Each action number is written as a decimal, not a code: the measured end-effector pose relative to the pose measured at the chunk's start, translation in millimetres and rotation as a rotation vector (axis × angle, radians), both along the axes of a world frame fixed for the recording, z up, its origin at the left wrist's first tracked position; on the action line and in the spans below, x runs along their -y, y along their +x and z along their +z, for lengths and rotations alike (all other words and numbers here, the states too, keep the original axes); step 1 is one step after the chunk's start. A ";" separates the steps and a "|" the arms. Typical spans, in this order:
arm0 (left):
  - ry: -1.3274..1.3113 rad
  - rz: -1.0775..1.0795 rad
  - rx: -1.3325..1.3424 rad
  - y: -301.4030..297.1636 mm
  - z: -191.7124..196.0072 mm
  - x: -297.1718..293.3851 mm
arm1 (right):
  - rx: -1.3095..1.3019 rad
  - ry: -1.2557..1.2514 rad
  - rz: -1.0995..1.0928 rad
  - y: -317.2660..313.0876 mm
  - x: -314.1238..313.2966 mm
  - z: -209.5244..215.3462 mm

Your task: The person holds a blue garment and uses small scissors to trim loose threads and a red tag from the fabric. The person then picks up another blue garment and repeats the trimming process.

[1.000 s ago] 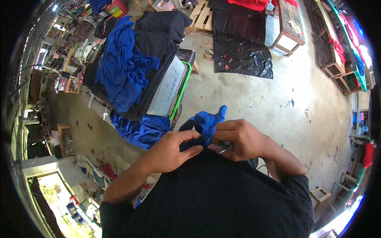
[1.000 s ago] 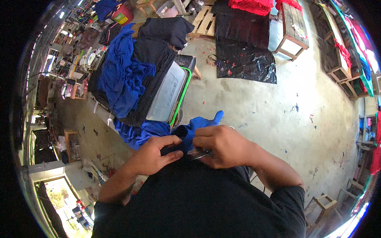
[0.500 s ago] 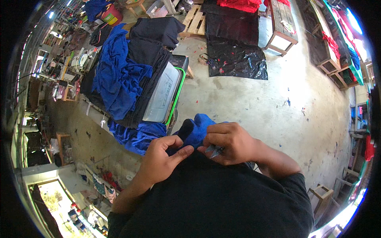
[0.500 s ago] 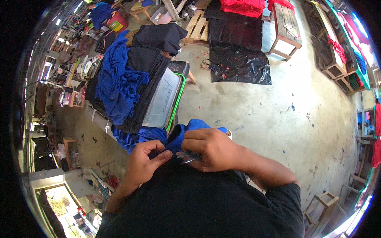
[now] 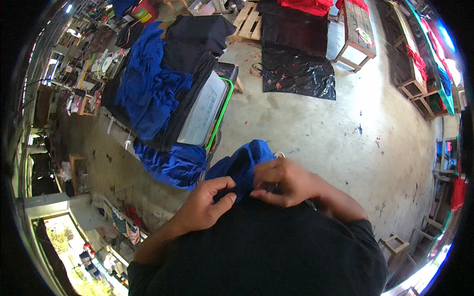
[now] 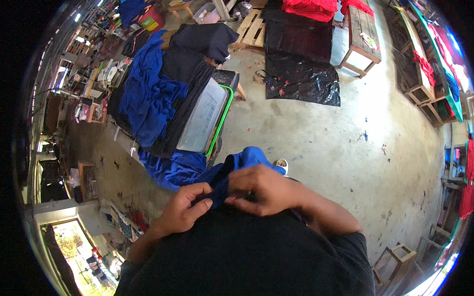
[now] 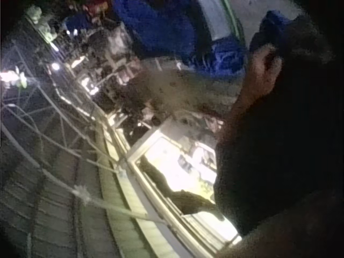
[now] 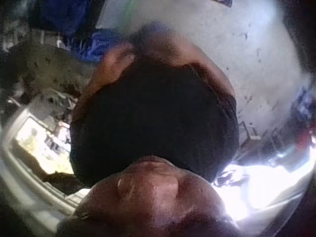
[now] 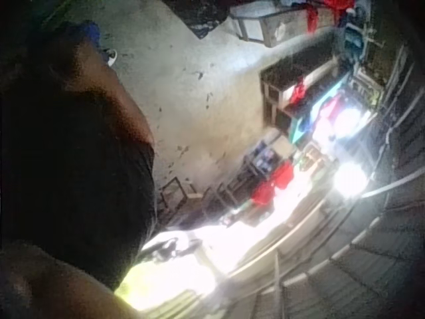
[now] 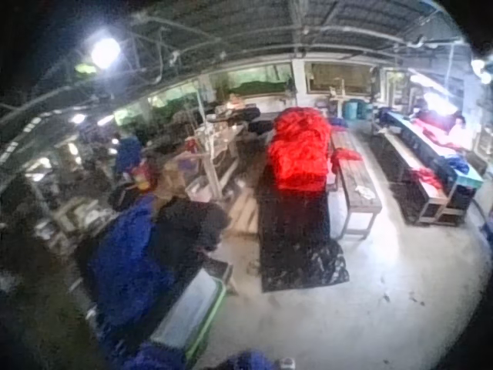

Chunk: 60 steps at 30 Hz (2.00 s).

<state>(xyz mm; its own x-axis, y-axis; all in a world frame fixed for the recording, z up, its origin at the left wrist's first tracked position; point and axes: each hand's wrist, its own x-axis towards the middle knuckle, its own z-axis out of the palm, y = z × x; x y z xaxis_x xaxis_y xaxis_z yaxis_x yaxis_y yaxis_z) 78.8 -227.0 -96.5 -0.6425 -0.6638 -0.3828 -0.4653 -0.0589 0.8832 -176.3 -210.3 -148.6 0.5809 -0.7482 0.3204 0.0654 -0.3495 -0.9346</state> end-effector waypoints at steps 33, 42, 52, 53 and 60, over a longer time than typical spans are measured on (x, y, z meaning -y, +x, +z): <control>-0.042 0.007 -0.006 7.1 -0.1 -7.6 | -0.168 -0.037 0.129 -30.2 7.9 7.0; -0.032 -0.011 0.028 5.9 6.3 -1.3 | -0.149 -0.002 0.070 -44.8 8.4 2.8; 0.000 0.007 0.053 1.2 3.2 -3.1 | -0.159 -0.005 0.021 -50.9 7.0 -0.8; -0.001 0.006 0.058 1.0 4.3 -3.2 | -0.153 -0.002 0.027 -51.1 7.4 -0.4; -0.045 -0.042 0.158 10.3 10.4 -2.5 | -0.149 0.040 0.059 -54.6 6.0 -6.9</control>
